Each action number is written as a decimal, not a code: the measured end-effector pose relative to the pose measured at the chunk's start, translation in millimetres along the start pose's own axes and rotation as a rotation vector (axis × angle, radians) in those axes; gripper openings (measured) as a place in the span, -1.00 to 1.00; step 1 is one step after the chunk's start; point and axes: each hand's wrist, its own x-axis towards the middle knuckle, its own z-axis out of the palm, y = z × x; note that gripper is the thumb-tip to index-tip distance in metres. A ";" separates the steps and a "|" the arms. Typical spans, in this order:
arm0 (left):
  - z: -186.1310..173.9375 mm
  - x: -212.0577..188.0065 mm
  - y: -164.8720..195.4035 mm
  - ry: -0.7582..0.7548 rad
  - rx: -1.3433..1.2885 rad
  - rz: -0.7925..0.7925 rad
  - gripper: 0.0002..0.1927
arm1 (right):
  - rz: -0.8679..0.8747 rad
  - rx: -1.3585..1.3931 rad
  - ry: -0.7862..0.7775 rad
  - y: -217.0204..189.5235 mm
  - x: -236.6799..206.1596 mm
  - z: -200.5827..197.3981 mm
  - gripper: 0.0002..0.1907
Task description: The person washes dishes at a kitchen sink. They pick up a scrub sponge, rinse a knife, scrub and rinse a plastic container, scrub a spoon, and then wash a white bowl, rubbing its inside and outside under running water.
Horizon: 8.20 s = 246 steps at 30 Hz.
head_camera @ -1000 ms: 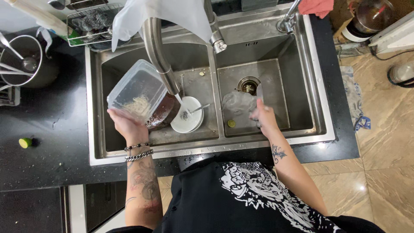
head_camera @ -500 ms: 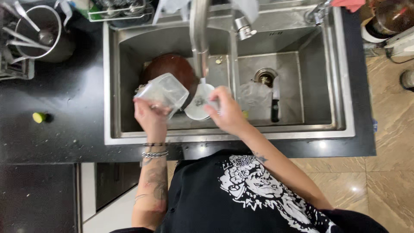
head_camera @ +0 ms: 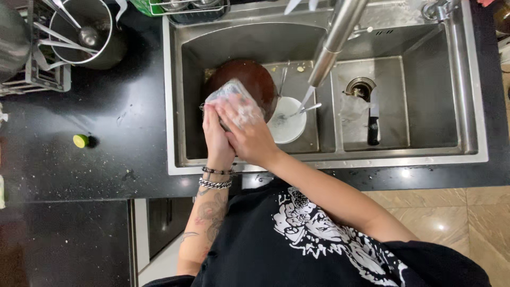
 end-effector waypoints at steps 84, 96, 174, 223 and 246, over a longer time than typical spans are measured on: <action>-65.8 75.5 -0.1 0.226 0.079 -0.258 -0.49 | 0.519 0.078 -0.029 45.5 53.5 122.1 -0.41; -54.9 70.4 29.3 0.280 0.217 -0.226 -0.40 | 0.635 0.343 0.015 52.4 20.1 118.8 -0.44; -115.1 73.4 -25.3 -0.086 -0.413 -0.448 -0.24 | 0.735 0.627 0.655 88.8 -8.6 115.9 -0.48; -75.2 45.3 -19.5 0.040 0.417 0.003 -0.36 | 1.128 0.904 0.342 77.7 17.5 152.0 -0.41; -79.4 18.5 18.5 -0.225 1.269 0.536 -0.51 | 1.398 2.058 0.468 123.3 44.9 88.4 -0.64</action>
